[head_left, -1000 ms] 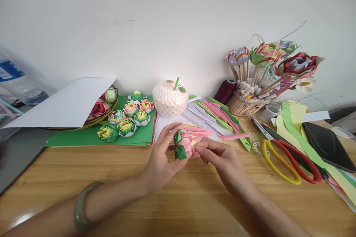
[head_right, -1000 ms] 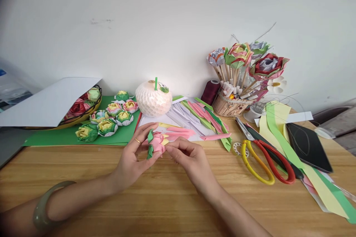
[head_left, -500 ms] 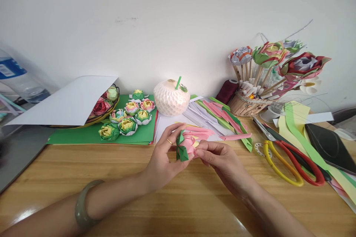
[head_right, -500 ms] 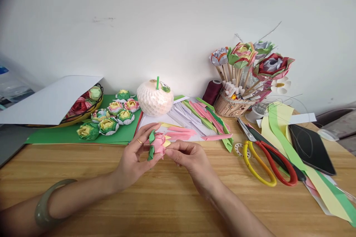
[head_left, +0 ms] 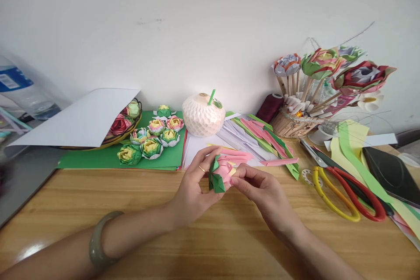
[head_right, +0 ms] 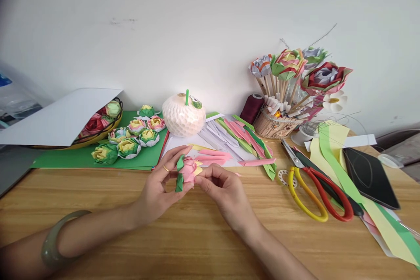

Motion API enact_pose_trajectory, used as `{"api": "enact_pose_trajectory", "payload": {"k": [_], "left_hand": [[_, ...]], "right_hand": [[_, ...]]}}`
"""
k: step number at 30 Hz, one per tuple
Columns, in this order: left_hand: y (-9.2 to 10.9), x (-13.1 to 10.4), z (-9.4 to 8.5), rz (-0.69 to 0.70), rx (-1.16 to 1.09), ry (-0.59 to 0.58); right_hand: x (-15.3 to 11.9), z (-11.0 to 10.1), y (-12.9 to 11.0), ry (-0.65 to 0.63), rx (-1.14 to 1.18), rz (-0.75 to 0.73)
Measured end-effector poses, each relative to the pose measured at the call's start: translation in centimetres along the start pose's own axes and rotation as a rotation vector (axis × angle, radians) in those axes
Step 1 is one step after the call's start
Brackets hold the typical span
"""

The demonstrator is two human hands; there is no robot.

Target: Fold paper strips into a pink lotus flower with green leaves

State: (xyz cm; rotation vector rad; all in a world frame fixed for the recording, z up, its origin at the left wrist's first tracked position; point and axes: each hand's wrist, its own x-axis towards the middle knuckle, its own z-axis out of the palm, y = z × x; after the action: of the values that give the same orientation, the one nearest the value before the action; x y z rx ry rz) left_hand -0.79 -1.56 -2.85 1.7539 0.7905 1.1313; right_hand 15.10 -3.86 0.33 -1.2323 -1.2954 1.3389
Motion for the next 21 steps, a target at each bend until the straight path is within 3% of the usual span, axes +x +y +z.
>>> {"api": "enact_pose_trajectory", "payload": {"k": [9, 21], "left_hand": [[-0.25, 0.04, 0.03, 0.066, 0.07, 0.003], [-0.04, 0.27, -0.1, 0.197, 0.172, 0.033]], "right_hand": [[-0.19, -0.22, 0.62, -0.007, 0.024, -0.07], [-0.29, -0.21, 0.05, 0.056, -0.199, -0.105]]}}
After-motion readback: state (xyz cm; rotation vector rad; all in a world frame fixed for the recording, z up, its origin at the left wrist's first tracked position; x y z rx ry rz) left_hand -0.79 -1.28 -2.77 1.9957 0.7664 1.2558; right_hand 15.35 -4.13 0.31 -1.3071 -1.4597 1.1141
